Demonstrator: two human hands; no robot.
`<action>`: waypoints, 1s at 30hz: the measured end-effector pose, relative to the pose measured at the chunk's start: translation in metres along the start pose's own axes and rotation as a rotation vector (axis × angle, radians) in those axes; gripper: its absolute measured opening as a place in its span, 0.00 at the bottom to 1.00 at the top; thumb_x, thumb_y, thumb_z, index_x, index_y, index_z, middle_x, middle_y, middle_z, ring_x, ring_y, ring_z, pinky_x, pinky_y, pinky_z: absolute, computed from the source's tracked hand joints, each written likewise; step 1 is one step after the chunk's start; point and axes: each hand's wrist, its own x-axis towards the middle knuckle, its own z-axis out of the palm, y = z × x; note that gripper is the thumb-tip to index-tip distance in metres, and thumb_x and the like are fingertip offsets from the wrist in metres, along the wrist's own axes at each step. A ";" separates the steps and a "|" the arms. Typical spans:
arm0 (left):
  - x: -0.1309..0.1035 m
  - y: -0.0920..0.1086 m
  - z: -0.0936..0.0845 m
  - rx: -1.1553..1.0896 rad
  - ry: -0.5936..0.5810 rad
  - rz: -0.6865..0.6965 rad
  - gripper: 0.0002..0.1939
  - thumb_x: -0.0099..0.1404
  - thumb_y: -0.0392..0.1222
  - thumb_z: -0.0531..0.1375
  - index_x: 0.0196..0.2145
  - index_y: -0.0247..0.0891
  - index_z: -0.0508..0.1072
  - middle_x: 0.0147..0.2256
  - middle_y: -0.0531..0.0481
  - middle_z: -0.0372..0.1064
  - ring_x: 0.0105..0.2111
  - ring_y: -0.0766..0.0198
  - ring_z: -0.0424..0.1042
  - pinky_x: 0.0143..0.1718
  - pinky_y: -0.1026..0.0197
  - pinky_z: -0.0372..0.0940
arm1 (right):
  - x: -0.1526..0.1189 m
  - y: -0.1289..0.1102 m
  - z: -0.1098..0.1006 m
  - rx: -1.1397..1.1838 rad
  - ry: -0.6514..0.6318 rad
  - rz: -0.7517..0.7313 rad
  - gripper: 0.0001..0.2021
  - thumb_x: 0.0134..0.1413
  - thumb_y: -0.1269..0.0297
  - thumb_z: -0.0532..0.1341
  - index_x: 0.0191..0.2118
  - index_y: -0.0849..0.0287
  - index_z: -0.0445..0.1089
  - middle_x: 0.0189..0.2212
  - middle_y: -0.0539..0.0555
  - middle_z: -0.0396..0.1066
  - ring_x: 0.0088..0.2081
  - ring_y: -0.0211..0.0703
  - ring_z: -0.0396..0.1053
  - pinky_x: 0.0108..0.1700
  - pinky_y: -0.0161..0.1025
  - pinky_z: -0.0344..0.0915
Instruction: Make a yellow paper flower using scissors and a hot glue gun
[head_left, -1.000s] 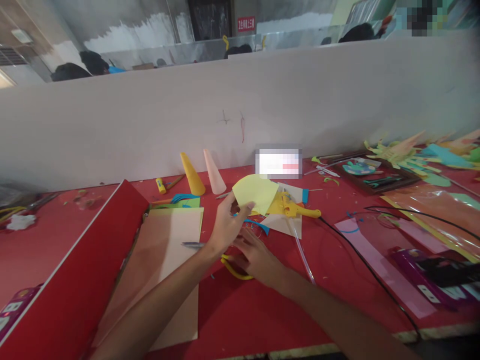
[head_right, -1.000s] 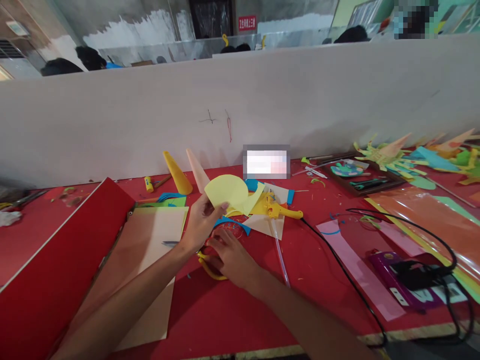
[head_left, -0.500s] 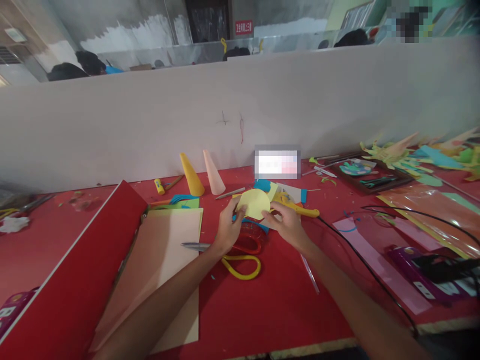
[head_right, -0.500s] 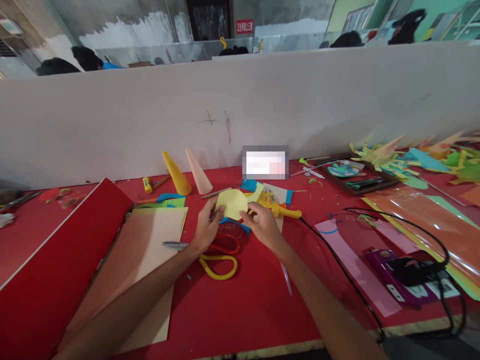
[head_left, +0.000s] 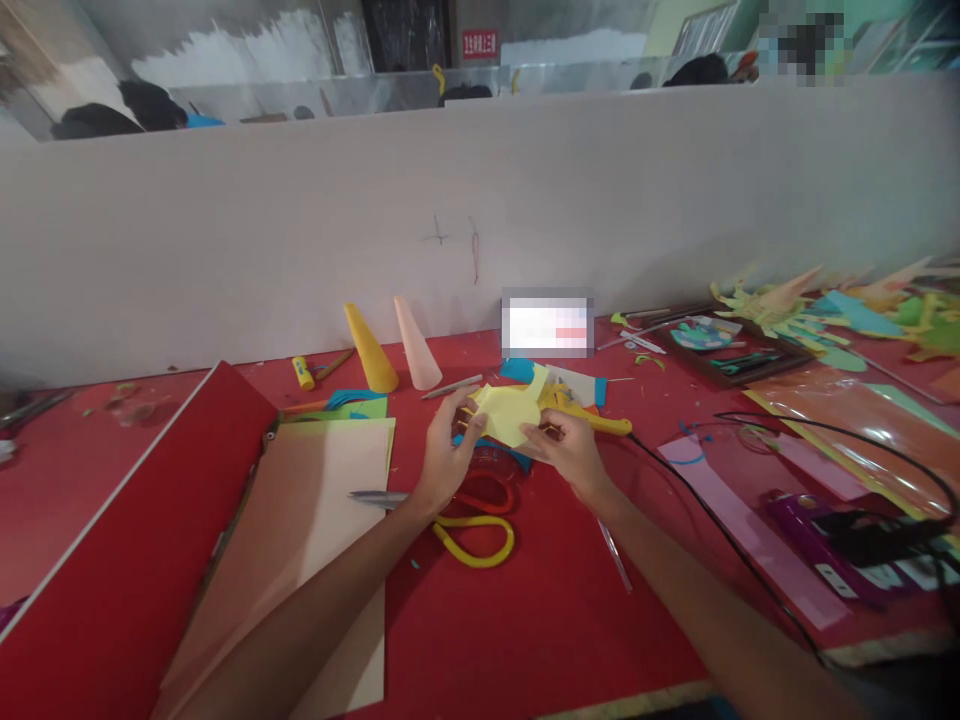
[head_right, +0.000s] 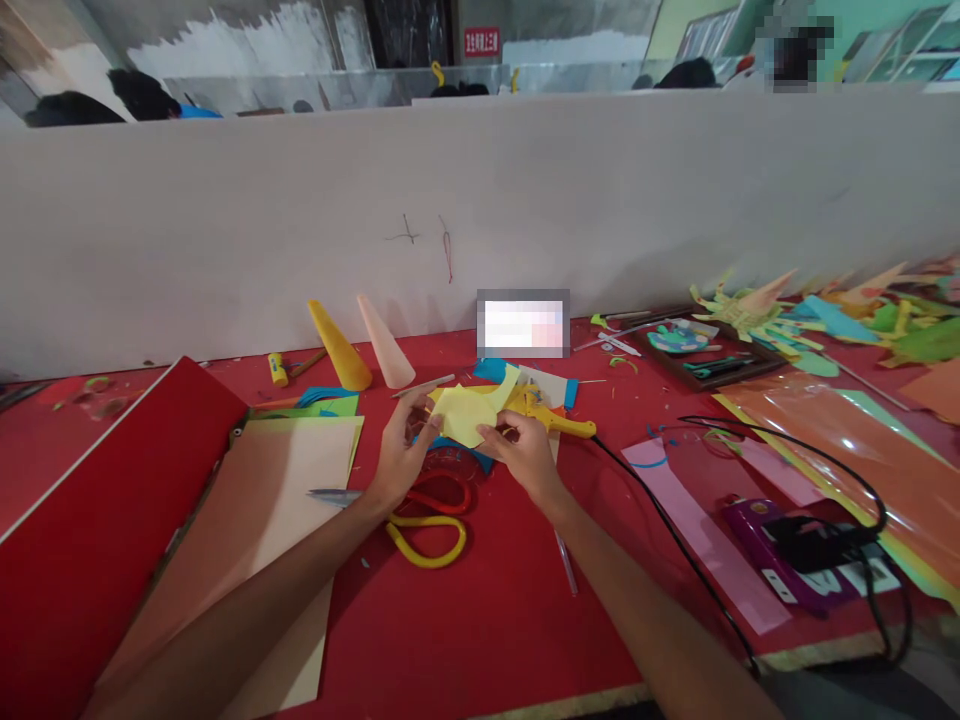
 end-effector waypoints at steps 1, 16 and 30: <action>0.000 -0.002 0.000 -0.005 -0.007 -0.005 0.21 0.73 0.51 0.61 0.58 0.41 0.71 0.43 0.48 0.69 0.38 0.64 0.70 0.40 0.63 0.67 | -0.001 0.000 0.000 -0.013 0.011 -0.002 0.26 0.50 0.38 0.68 0.22 0.55 0.63 0.20 0.47 0.59 0.25 0.39 0.57 0.27 0.37 0.55; -0.004 0.000 0.002 -0.147 -0.137 -0.175 0.21 0.73 0.62 0.58 0.39 0.41 0.66 0.27 0.57 0.66 0.23 0.67 0.69 0.27 0.64 0.64 | 0.000 0.003 -0.005 0.006 0.040 -0.025 0.26 0.55 0.37 0.66 0.24 0.54 0.61 0.20 0.46 0.58 0.25 0.39 0.56 0.27 0.36 0.53; -0.002 0.004 -0.002 0.157 -0.046 -0.041 0.24 0.75 0.58 0.55 0.31 0.37 0.76 0.31 0.49 0.74 0.35 0.59 0.72 0.40 0.60 0.66 | -0.009 -0.008 0.003 0.372 -0.002 0.215 0.33 0.63 0.29 0.53 0.57 0.53 0.63 0.30 0.54 0.77 0.23 0.42 0.70 0.22 0.37 0.62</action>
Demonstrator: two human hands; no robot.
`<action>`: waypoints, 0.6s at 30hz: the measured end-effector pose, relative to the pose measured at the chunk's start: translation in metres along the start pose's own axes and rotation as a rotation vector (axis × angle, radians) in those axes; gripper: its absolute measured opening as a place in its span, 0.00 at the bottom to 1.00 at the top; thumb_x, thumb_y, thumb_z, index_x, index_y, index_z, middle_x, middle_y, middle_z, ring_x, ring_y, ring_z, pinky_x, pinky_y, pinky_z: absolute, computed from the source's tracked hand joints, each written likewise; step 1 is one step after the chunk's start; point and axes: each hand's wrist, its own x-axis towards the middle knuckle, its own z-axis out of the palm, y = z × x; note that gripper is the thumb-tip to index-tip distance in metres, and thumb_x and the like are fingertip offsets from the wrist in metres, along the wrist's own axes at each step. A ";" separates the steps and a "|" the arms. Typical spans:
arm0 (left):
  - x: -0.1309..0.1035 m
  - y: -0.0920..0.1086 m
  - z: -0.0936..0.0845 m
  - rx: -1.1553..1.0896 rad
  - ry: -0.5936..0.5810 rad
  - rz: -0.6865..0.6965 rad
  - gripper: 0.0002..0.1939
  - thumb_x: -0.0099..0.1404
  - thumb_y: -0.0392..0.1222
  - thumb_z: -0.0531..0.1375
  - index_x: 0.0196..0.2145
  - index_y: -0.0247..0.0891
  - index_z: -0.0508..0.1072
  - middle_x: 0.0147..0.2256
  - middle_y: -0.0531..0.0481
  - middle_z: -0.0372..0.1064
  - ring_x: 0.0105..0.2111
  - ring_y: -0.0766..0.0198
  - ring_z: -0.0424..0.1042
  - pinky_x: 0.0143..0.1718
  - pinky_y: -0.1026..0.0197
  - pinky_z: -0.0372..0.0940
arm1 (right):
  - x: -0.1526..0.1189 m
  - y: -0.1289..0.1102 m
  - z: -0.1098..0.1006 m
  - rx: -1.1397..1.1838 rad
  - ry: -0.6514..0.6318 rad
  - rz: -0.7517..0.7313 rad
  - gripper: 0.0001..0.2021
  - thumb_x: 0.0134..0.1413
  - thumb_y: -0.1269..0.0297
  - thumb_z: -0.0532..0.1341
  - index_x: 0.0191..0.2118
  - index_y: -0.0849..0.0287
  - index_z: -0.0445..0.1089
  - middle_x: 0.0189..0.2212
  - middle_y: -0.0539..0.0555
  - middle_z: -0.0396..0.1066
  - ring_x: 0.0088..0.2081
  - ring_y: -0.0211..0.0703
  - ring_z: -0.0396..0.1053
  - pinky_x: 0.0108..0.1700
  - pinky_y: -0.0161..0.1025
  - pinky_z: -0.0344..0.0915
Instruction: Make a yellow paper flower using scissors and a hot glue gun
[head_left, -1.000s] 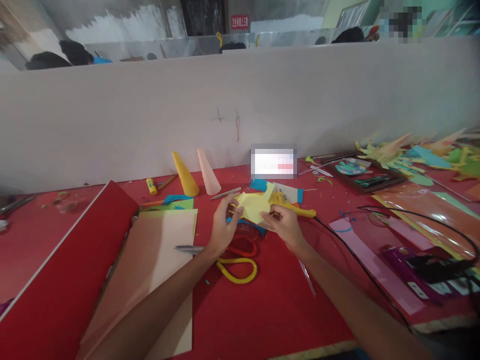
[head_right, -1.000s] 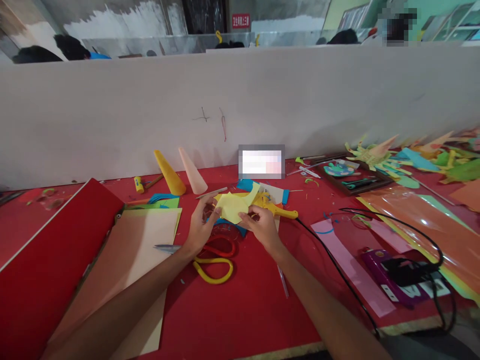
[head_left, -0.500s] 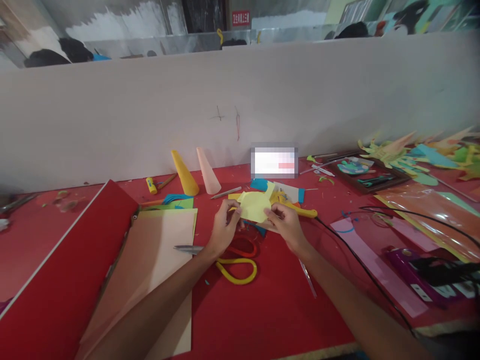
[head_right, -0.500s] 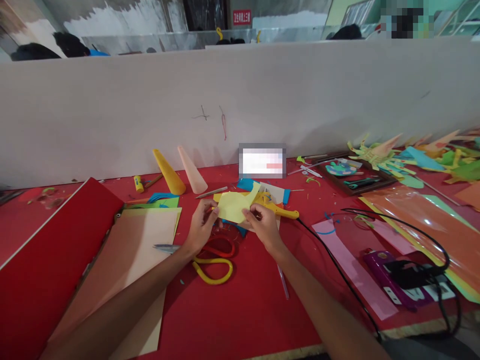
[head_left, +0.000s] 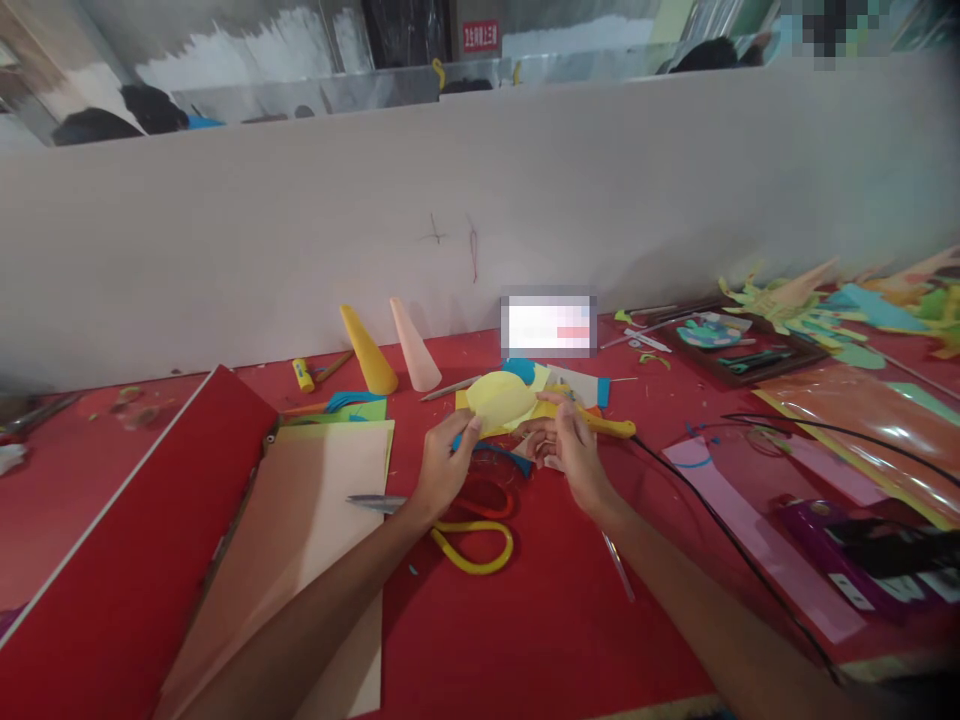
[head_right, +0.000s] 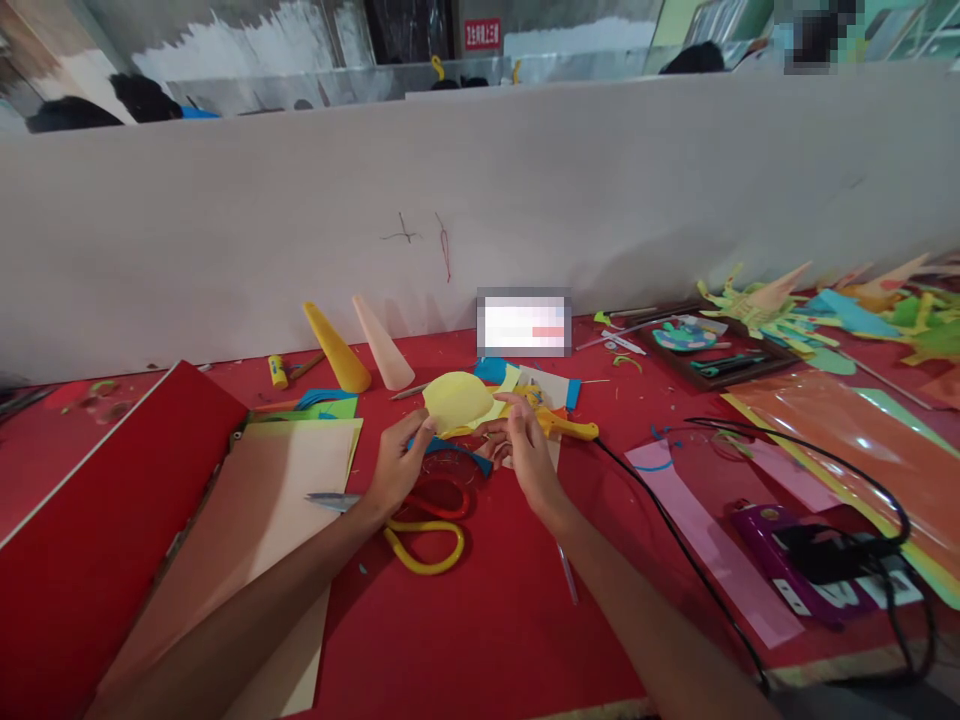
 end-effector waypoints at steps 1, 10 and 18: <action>-0.001 0.002 -0.001 -0.016 -0.006 -0.006 0.26 0.76 0.58 0.53 0.30 0.37 0.77 0.31 0.48 0.75 0.35 0.59 0.74 0.42 0.59 0.67 | 0.000 0.001 0.000 0.018 -0.003 0.022 0.33 0.63 0.29 0.53 0.57 0.53 0.63 0.33 0.56 0.78 0.25 0.44 0.73 0.23 0.37 0.64; 0.001 -0.008 0.003 -0.057 0.025 0.000 0.08 0.69 0.44 0.62 0.43 0.39 0.77 0.40 0.47 0.78 0.37 0.62 0.74 0.40 0.62 0.68 | 0.005 0.006 -0.005 -0.128 -0.049 -0.049 0.22 0.54 0.45 0.69 0.47 0.53 0.71 0.43 0.58 0.79 0.44 0.52 0.78 0.40 0.44 0.77; 0.003 -0.009 0.004 -0.017 0.006 0.036 0.07 0.69 0.38 0.60 0.44 0.40 0.77 0.39 0.49 0.73 0.33 0.65 0.70 0.37 0.62 0.66 | 0.004 0.005 -0.003 -0.167 -0.203 -0.028 0.17 0.52 0.47 0.70 0.34 0.57 0.76 0.33 0.55 0.79 0.38 0.49 0.76 0.42 0.45 0.74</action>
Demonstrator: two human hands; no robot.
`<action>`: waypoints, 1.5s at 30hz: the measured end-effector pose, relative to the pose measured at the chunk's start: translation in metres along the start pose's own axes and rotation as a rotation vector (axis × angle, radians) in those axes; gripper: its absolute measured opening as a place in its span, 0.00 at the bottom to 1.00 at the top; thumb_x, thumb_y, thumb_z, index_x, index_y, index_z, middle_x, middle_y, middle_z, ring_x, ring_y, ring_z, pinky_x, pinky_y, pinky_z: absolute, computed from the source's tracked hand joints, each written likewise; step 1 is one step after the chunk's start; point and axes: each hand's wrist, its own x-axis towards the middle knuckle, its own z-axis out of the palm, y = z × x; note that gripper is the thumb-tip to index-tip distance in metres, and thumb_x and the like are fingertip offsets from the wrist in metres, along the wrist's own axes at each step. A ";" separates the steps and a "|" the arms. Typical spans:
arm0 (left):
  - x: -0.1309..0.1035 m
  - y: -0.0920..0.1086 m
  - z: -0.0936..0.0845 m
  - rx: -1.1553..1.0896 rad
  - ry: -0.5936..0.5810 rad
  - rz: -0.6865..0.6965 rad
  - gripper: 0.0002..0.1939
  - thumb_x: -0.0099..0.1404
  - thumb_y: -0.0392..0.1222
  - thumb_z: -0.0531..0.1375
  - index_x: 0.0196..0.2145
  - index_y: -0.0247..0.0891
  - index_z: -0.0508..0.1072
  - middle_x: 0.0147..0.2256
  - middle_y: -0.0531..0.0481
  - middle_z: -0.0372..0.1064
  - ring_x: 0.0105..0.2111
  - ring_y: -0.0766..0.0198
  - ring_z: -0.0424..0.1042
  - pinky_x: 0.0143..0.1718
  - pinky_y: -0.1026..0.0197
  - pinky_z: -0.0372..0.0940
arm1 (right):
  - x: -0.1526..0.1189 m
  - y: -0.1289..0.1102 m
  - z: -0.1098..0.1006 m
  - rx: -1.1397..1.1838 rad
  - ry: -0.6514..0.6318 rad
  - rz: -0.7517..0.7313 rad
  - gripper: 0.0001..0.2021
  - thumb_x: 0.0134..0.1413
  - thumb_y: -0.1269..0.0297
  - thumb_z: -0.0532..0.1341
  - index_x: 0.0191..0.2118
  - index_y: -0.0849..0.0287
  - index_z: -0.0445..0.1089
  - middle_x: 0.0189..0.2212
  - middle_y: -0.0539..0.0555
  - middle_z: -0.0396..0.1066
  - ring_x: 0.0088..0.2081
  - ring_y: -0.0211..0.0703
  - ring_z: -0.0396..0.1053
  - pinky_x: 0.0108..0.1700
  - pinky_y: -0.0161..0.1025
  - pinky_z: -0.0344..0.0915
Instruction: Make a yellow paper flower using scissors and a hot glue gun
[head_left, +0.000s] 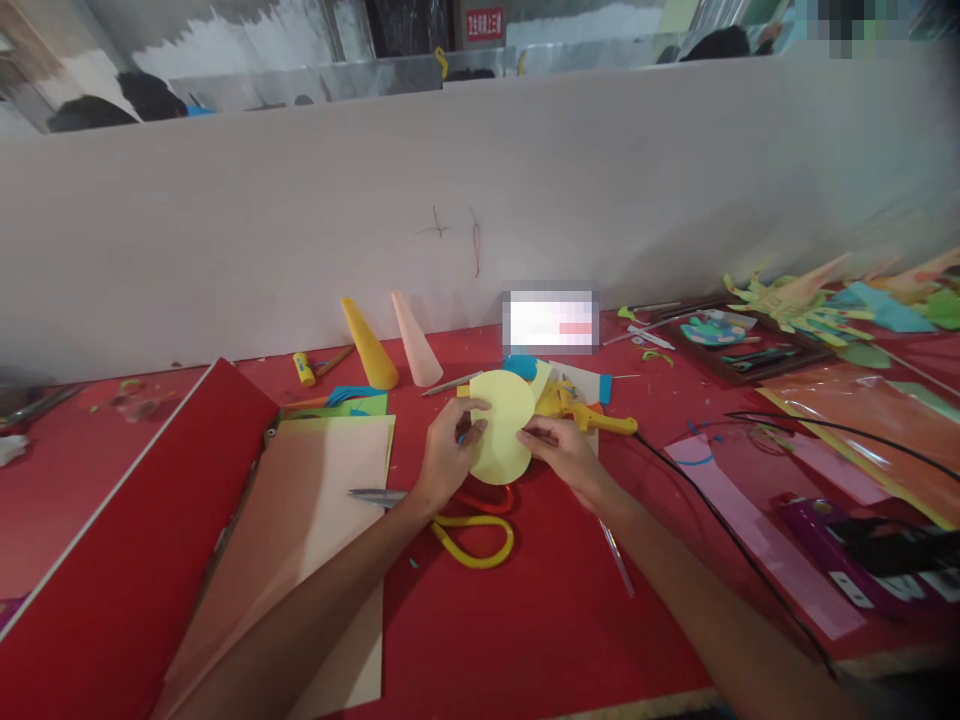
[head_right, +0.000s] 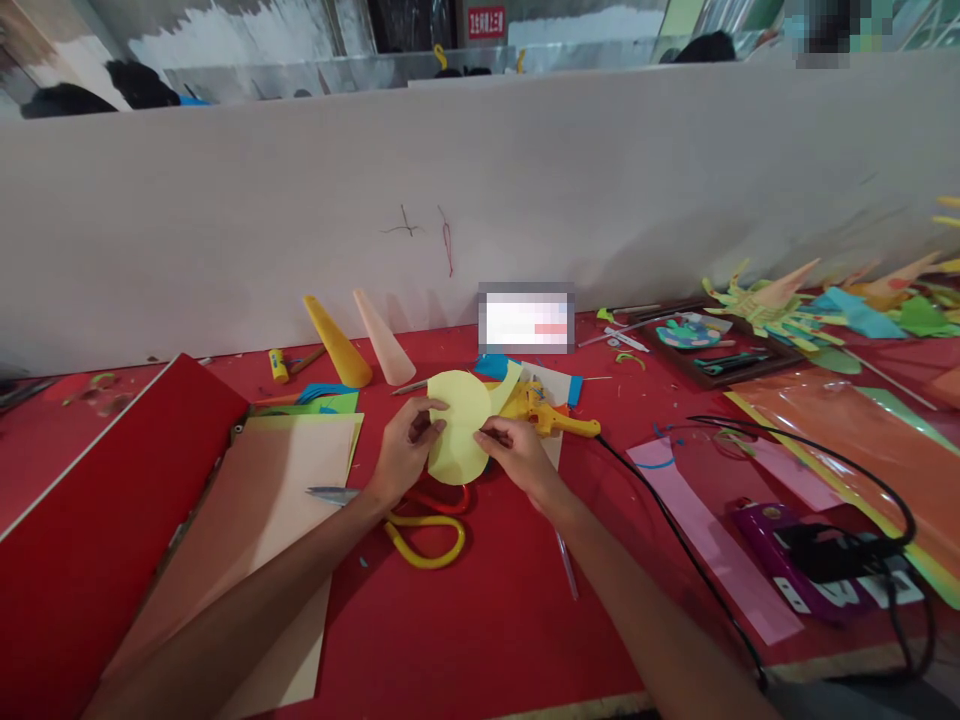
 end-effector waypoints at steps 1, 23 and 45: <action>0.000 0.000 0.000 0.004 0.008 0.011 0.07 0.69 0.39 0.60 0.44 0.40 0.76 0.40 0.48 0.73 0.36 0.64 0.71 0.39 0.62 0.67 | 0.000 0.001 0.000 -0.032 -0.004 -0.011 0.17 0.52 0.47 0.69 0.32 0.57 0.76 0.31 0.54 0.78 0.36 0.48 0.75 0.40 0.44 0.73; -0.010 0.013 -0.001 0.135 -0.251 0.081 0.14 0.74 0.52 0.56 0.44 0.39 0.72 0.38 0.47 0.77 0.37 0.58 0.77 0.40 0.59 0.68 | -0.016 -0.009 0.008 -0.661 0.169 -0.776 0.17 0.67 0.61 0.65 0.28 0.53 0.62 0.26 0.49 0.68 0.32 0.44 0.66 0.35 0.41 0.61; 0.001 -0.008 -0.002 -0.161 0.188 -0.149 0.13 0.72 0.52 0.60 0.38 0.39 0.70 0.33 0.51 0.69 0.35 0.62 0.69 0.39 0.61 0.63 | 0.001 -0.004 -0.009 0.024 0.442 -0.139 0.18 0.56 0.45 0.68 0.31 0.54 0.67 0.27 0.49 0.70 0.30 0.43 0.65 0.34 0.39 0.63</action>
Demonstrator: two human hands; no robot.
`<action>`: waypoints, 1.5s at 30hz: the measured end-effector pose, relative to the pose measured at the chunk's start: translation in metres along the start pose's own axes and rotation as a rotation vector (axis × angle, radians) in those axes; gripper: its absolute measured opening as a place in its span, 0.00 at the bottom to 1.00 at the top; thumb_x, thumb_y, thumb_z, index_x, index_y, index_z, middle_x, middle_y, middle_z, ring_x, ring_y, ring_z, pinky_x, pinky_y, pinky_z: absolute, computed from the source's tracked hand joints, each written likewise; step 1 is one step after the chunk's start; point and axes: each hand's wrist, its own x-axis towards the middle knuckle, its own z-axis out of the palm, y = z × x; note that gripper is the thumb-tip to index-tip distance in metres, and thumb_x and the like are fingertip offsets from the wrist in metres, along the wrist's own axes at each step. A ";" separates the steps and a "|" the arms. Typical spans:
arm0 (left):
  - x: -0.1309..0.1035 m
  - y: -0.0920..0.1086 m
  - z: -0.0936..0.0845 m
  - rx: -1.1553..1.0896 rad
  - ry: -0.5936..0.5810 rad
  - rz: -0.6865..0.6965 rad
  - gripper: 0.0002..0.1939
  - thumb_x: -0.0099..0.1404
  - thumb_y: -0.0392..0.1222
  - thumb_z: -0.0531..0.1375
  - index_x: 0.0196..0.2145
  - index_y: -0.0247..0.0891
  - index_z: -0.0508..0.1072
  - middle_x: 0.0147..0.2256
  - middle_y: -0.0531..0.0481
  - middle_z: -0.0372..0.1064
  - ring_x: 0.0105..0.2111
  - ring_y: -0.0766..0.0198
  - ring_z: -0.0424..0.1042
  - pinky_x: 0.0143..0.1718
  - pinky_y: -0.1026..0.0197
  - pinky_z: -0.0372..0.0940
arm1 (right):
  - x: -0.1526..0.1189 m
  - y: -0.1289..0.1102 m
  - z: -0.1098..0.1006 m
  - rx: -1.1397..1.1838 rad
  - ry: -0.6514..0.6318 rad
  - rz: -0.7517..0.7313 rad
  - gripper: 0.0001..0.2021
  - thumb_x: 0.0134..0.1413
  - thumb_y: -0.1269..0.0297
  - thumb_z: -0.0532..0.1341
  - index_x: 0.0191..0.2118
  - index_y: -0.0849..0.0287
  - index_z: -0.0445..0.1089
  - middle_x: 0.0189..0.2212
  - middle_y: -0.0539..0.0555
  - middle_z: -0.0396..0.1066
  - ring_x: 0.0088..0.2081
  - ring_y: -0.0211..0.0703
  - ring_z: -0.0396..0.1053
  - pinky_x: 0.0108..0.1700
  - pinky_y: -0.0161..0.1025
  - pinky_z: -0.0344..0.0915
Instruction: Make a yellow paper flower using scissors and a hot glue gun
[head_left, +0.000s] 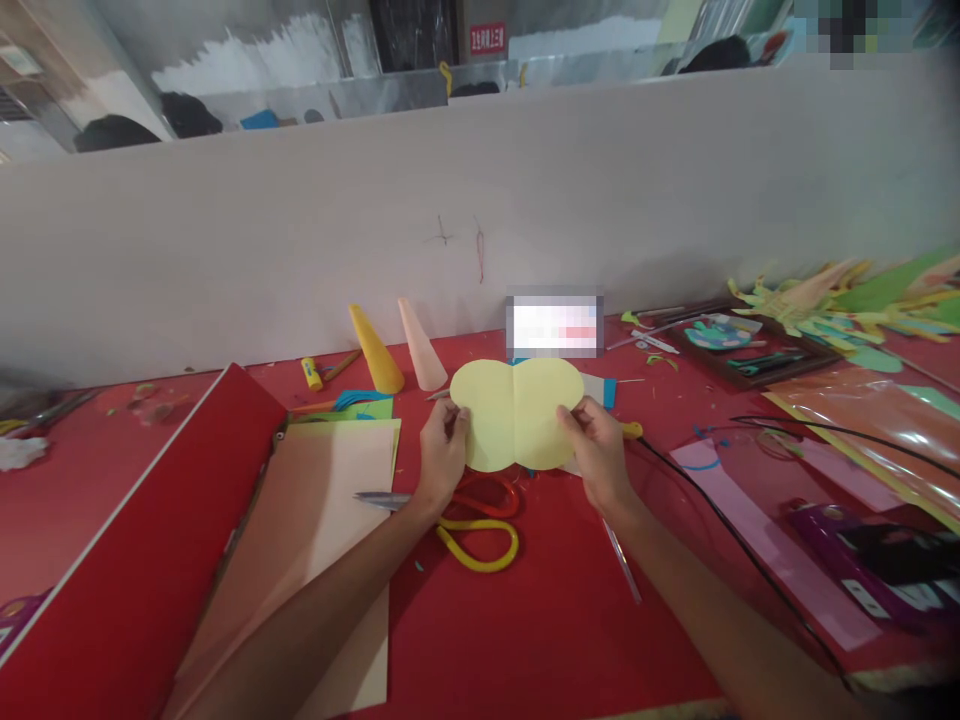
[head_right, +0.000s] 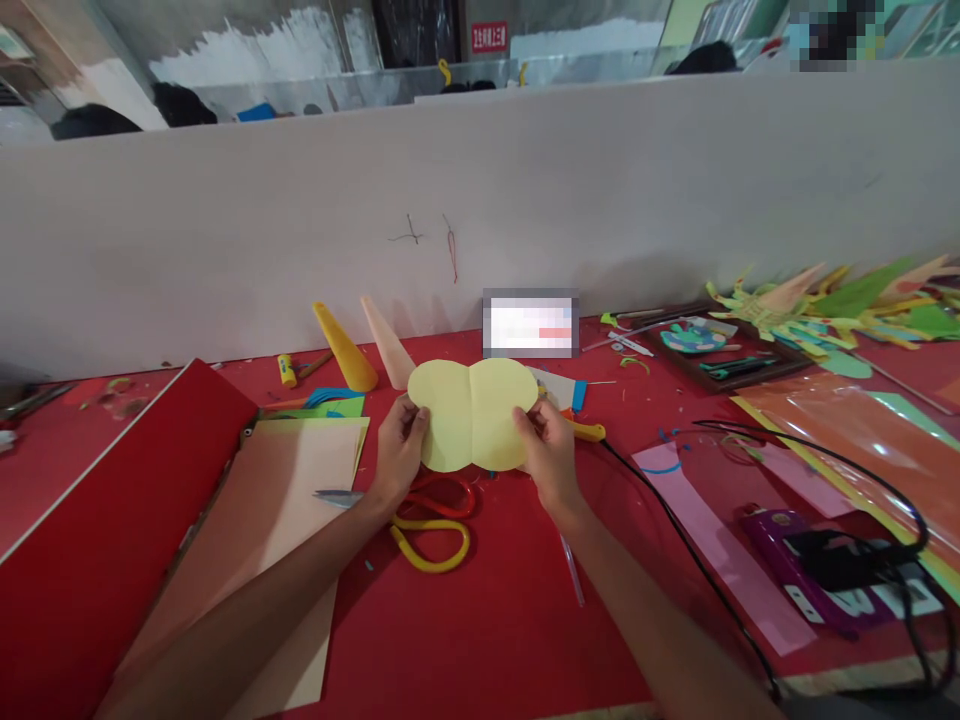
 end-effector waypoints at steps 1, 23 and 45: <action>0.000 0.000 0.000 0.002 0.004 -0.004 0.13 0.72 0.52 0.60 0.38 0.39 0.70 0.34 0.51 0.70 0.35 0.61 0.69 0.39 0.61 0.64 | -0.001 0.000 0.000 0.004 -0.001 0.010 0.19 0.56 0.45 0.68 0.31 0.54 0.66 0.26 0.48 0.69 0.30 0.43 0.65 0.33 0.39 0.62; -0.004 0.003 0.005 0.044 -0.358 0.045 0.15 0.68 0.51 0.65 0.46 0.39 0.77 0.32 0.51 0.68 0.32 0.64 0.68 0.36 0.62 0.67 | -0.013 0.003 0.013 0.080 -0.213 0.067 0.20 0.59 0.41 0.65 0.44 0.52 0.74 0.36 0.56 0.78 0.40 0.54 0.77 0.37 0.46 0.75; -0.004 0.014 0.001 0.005 -0.282 0.143 0.10 0.73 0.43 0.56 0.41 0.40 0.77 0.51 0.40 0.77 0.52 0.56 0.75 0.53 0.55 0.68 | -0.012 0.005 0.007 -0.083 -0.304 -0.062 0.17 0.63 0.44 0.64 0.46 0.50 0.71 0.24 0.47 0.65 0.25 0.42 0.64 0.26 0.37 0.60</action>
